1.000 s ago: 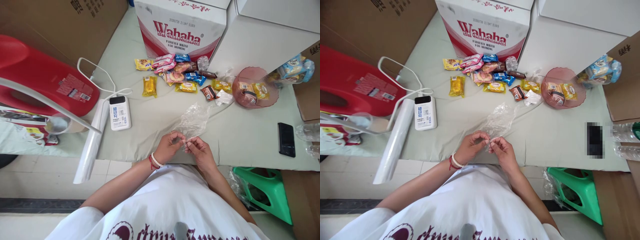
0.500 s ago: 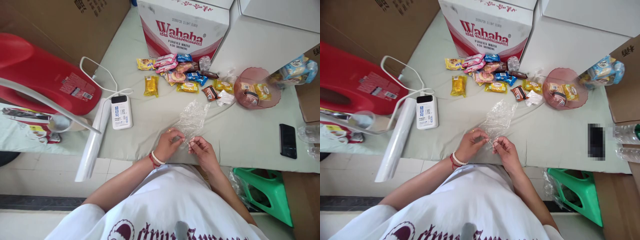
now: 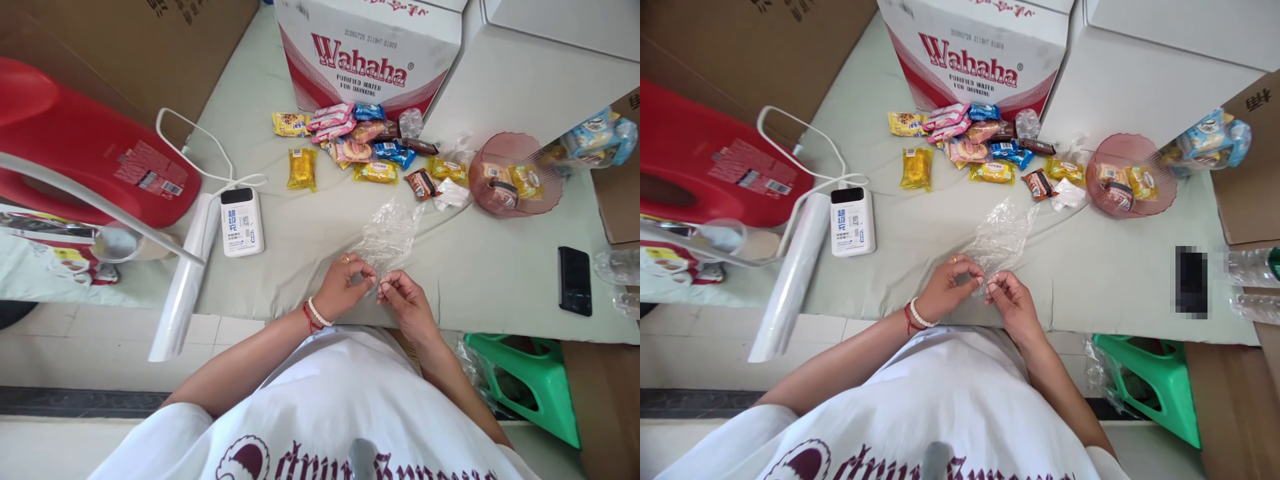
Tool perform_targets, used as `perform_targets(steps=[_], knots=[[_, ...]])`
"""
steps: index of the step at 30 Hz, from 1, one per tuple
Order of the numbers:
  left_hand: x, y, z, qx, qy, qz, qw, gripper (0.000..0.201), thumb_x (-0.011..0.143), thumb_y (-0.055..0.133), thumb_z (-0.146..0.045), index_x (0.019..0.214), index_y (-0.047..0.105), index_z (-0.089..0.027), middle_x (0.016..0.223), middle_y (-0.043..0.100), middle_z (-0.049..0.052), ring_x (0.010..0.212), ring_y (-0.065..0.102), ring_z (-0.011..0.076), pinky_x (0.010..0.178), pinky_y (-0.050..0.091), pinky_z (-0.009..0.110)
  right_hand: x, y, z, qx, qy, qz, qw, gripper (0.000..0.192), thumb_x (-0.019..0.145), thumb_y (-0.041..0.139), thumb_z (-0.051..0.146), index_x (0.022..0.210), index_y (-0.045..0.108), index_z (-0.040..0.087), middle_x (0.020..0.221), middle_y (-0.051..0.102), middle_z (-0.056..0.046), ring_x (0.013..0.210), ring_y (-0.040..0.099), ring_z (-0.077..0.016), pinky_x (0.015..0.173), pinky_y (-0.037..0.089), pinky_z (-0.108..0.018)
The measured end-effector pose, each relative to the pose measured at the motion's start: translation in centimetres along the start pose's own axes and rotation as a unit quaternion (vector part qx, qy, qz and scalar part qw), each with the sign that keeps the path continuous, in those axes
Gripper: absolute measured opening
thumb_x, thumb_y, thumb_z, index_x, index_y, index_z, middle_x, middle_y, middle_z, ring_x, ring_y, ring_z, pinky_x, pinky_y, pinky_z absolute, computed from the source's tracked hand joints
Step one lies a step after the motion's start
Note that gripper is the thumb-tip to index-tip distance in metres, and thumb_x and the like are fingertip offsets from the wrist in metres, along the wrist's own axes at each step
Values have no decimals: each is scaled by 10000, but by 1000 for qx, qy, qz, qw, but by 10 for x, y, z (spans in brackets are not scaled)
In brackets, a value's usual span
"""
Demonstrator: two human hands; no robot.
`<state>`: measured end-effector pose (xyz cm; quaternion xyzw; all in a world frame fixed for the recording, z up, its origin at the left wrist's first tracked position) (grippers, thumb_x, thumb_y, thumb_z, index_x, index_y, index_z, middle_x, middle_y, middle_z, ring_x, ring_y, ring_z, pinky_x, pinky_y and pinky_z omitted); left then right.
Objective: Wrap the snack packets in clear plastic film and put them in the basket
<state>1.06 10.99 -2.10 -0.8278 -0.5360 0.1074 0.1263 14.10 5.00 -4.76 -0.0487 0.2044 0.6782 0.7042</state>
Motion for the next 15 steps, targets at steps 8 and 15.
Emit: perform_targets(steps=[8,15], knots=[[4,-13,16,-134,-78,-36,987,138,830,677,-312,778,704,-187,808,662,16,810,593,168,830,458,319,1,-3,-3,-21,15,-14,1000,213,907,726,432,911,649,233,794,620,22,707,583,-128,720,488,-277],[-2,-44,50,-367,-194,-152,897,203,707,774,-326,747,633,-185,736,616,-21,711,555,117,726,465,265,-6,-29,-3,-91,21,-25,995,276,927,682,500,909,623,231,797,602,10,716,578,-138,727,524,-293]])
Point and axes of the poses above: each hand's wrist, its own x-axis towards the middle knuckle, its own y-axis out of the palm, z = x × y, the point moved 10 cm from there along x, towards the middle knuckle
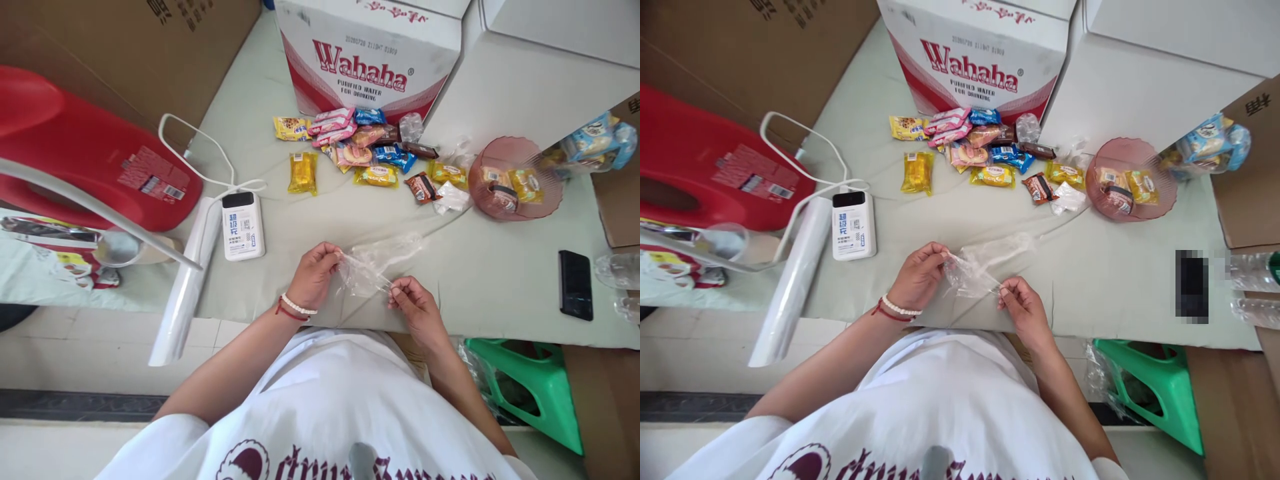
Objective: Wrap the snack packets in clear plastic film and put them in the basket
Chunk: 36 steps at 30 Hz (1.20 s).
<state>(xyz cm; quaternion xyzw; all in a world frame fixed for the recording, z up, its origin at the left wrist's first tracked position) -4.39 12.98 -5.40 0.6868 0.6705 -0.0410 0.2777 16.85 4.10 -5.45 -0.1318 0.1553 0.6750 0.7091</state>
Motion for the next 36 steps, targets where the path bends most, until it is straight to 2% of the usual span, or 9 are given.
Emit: perform_targets(steps=[3,7,12,17,20,23,26,30,36], knots=[[-3,-8,0,-15,1,-18,1000,241,699,798,-338,745,617,-186,765,640,-13,735,594,124,756,507,279,-4,-8,12,-102,-16,41,994,343,941,640,545,1102,644,241,1060,662,-61,959,644,-196,841,566,-348],[-12,7,0,46,33,8,998,228,764,760,-375,801,635,-188,885,699,11,795,647,140,825,539,309,3,2,48,-264,-112,58,956,603,873,735,516,1407,554,302,1485,513,-105,1372,490,-283,1098,480,-457],[-19,26,9,47,14,70,996,237,792,720,-395,806,607,-187,905,691,23,809,655,149,835,563,338,40,12,69,-297,-170,-13,939,282,873,685,383,1121,692,250,1172,672,-101,1140,599,-291,1050,479,-479],[-16,-21,3,155,36,-20,987,182,772,653,-371,781,609,-194,787,619,11,766,619,166,785,550,344,61,4,40,-131,-54,-9,990,143,820,607,315,930,655,239,808,665,-15,757,614,-198,638,531,-309],[-30,-25,-31,317,156,-62,933,238,779,597,-287,985,682,-203,1047,656,82,1020,643,239,879,554,390,57,12,39,-167,-28,18,985,74,807,591,276,865,625,244,714,650,6,648,600,-179,548,464,-273],[-57,20,-66,433,322,-24,842,472,804,598,-255,1273,619,-211,1353,607,139,1311,539,298,1117,438,487,53,20,56,-256,-67,7,964,41,823,584,255,814,622,243,723,679,-4,599,590,-167,576,453,-284],[-57,60,-68,528,346,26,775,411,861,634,-337,1246,635,-195,1271,678,154,1269,571,334,1122,391,514,53,27,70,-272,-94,11,958,85,846,602,304,825,652,240,781,711,-24,596,593,-168,574,453,-289],[-17,50,-54,505,236,14,830,280,1001,436,-365,942,666,-216,767,674,39,768,630,210,769,465,346,54,15,70,-224,-76,25,971,179,851,649,384,943,702,241,797,700,-6,511,531,-134,514,421,-279],[25,-11,-28,273,78,-34,958,239,889,529,-423,786,581,-214,549,429,-63,517,424,131,533,348,262,50,-44,43,-178,-26,-7,984,283,834,691,491,888,672,214,711,611,25,488,452,-105,478,361,-257]])
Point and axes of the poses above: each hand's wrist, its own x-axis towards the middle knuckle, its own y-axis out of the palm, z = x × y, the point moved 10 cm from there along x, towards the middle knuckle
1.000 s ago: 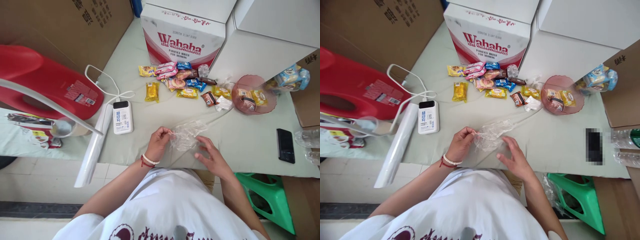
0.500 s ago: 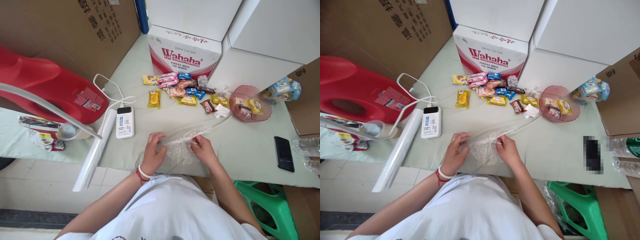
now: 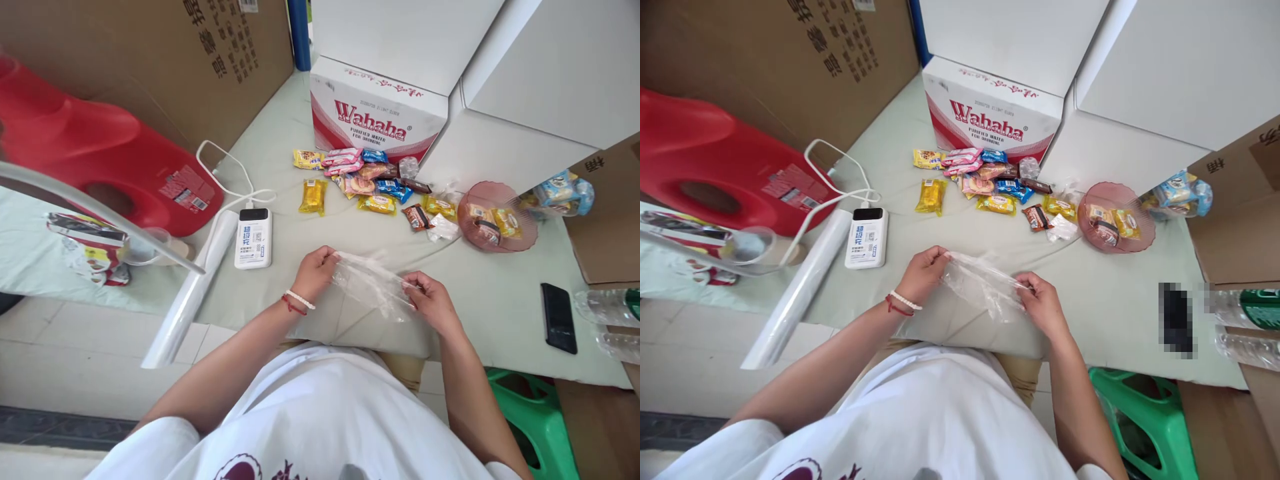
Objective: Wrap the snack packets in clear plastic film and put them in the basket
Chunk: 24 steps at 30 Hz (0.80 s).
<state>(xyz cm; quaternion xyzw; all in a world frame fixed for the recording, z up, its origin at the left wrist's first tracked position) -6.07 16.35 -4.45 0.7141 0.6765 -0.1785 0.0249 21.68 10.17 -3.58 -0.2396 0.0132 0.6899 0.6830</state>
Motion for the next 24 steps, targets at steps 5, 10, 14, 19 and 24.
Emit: perform_targets(steps=[5,10,14,19,24], knots=[[-3,-5,23,-29,-45,15,998,279,839,578,-470,793,623,-199,536,403,-73,501,360,113,496,280,245,-5,-27,-4,-154,-52,60,985,429,822,725,532,1120,714,224,982,721,-63,838,656,-220,737,537,-353],[-13,11,4,40,14,54,998,399,853,552,-549,702,642,-191,560,436,-45,541,369,117,528,283,256,-3,-6,55,-314,-203,59,926,626,751,839,416,1343,668,305,1411,611,-108,1314,509,-356,1117,432,-541],[-18,20,2,31,-16,91,995,471,855,552,-628,700,659,-196,505,344,-58,494,330,115,501,272,257,21,26,72,-238,-220,45,945,195,855,718,379,1012,763,272,1130,718,-103,1134,595,-312,1009,504,-498],[-24,5,30,-70,-121,123,983,542,809,610,-725,762,676,-189,519,231,-87,460,204,90,448,206,242,60,12,29,88,-35,26,995,383,753,756,573,872,675,219,746,655,-12,685,593,-163,576,519,-277],[-28,-37,19,104,-17,11,994,457,887,563,-604,997,709,-186,619,491,-13,585,486,176,587,452,318,70,7,-4,166,77,7,983,445,616,831,528,804,598,199,556,484,73,450,404,-75,388,261,-201]])
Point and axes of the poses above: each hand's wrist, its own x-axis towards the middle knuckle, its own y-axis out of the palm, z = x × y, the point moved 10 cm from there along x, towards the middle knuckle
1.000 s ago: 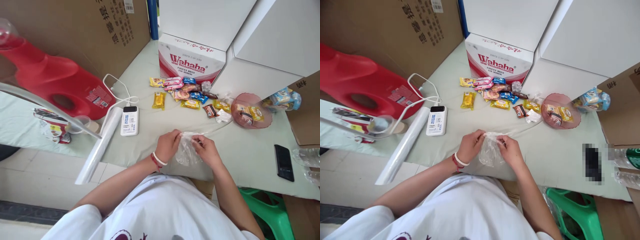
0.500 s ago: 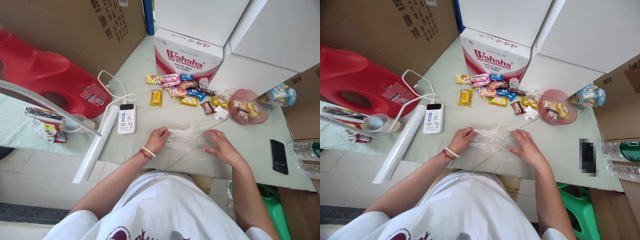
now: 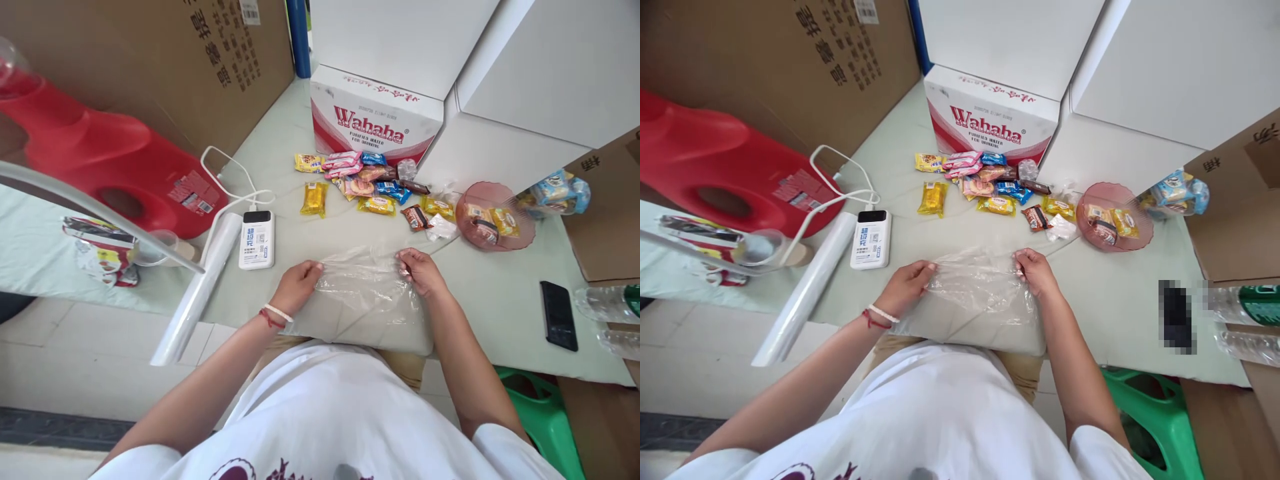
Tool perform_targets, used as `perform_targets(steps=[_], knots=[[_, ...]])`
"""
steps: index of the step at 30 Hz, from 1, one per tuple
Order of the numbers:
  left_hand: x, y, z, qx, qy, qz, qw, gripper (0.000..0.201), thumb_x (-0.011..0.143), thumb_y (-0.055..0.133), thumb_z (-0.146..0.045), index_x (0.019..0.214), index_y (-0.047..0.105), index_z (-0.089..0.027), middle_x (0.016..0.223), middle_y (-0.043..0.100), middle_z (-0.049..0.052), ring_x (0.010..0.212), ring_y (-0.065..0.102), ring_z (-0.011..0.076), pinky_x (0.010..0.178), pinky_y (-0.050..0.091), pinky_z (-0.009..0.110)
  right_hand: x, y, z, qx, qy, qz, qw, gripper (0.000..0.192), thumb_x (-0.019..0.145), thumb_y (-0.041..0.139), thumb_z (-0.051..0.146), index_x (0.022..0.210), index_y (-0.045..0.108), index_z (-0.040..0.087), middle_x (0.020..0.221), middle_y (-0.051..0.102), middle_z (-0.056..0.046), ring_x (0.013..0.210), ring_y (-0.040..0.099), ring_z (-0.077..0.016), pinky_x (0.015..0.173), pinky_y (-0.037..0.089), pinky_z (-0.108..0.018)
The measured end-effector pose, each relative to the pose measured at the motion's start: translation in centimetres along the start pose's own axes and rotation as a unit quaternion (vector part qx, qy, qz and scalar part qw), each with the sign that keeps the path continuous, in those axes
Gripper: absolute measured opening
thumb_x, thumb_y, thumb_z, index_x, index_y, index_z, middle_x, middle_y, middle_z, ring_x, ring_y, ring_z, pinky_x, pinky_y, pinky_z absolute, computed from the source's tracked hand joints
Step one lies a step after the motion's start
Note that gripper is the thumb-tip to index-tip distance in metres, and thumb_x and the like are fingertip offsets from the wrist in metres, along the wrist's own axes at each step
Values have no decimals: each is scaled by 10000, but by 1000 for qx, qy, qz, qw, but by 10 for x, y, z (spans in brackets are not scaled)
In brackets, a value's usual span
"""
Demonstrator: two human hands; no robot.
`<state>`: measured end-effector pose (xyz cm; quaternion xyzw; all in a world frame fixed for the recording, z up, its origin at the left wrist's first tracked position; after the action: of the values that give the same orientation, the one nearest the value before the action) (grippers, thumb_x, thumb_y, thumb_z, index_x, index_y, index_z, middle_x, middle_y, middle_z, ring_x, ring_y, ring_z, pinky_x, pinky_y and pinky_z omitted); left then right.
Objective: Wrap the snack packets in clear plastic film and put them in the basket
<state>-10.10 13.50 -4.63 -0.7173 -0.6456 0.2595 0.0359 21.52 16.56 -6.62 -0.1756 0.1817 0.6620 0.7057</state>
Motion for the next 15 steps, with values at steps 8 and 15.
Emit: perform_targets(steps=[8,15], knots=[[18,17,-58,213,147,-95,961,678,853,686,-488,1416,527,-144,1203,685,165,1121,614,325,959,487,438,-2,14,14,-70,-69,14,995,371,718,773,528,835,633,205,621,536,44,523,491,-113,460,351,-239],[90,5,-38,180,53,-139,972,245,991,426,-268,956,657,-194,907,725,109,888,646,258,806,427,339,8,-52,26,-217,-160,-172,948,314,856,605,518,850,642,206,605,575,12,603,502,-159,585,409,-275]])
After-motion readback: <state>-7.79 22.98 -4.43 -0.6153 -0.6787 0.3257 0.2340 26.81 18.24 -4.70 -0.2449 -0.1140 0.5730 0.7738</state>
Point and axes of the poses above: each hand's wrist, its own x-axis towards the middle knuckle, its own y-axis out of the palm, z = x × y, the point moved 10 cm from there along x, towards the middle knuckle
